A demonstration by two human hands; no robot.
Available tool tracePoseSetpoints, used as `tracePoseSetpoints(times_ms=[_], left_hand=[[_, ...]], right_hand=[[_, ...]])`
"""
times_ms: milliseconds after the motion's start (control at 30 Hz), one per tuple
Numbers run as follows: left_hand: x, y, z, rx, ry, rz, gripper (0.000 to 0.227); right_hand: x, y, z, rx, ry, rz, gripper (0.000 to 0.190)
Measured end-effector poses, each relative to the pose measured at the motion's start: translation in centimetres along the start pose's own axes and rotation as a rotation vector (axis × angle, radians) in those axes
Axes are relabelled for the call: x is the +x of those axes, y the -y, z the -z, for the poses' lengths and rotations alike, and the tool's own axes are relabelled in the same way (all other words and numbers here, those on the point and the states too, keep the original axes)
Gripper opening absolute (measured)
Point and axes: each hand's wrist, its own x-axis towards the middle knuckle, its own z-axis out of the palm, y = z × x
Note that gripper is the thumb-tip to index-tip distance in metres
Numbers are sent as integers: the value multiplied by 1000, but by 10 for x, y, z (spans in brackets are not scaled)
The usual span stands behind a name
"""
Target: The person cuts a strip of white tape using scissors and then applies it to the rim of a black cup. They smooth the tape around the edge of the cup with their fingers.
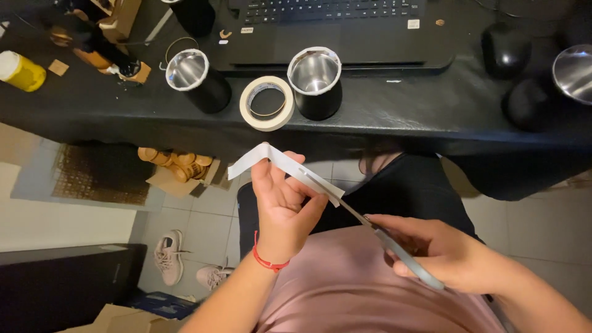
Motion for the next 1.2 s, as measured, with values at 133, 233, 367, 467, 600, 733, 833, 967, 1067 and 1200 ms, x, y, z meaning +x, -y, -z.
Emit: tracePoseSetpoints(times_ms=[133, 233, 367, 467, 600, 733, 833, 967, 1067, 1200], left_hand=[[-1, 0, 3, -17, 29, -14, 97], [-1, -2, 4, -30, 39, -6, 96], [-2, 0, 11, -69, 98, 3, 94], [-2, 5, 14, -104, 58, 7, 87], [1, 6, 16, -161, 25, -7, 75], [-1, 7, 16, -216, -24, 48, 66], [-1, 6, 14, -236, -30, 37, 68], [-1, 7, 13, -223, -20, 15, 67], [0, 6, 13, -210, -17, 15, 69], [-1, 6, 13, -214, -19, 21, 70]], right_hand=[[0, -4, 3, -2, -23, -33, 79], [-4, 5, 0, -51, -20, -38, 78], [-5, 3, 2, -69, -34, -79, 80], [-3, -4, 5, -57, -24, -66, 81], [-9, 8, 3, -110, -43, -112, 81], [-10, 8, 4, -89, -36, -127, 81], [-10, 8, 5, -89, -33, -145, 82], [-10, 4, 8, -105, -4, -114, 84], [-11, 4, 9, -151, -9, -122, 85], [-16, 18, 3, -238, -38, -201, 84]])
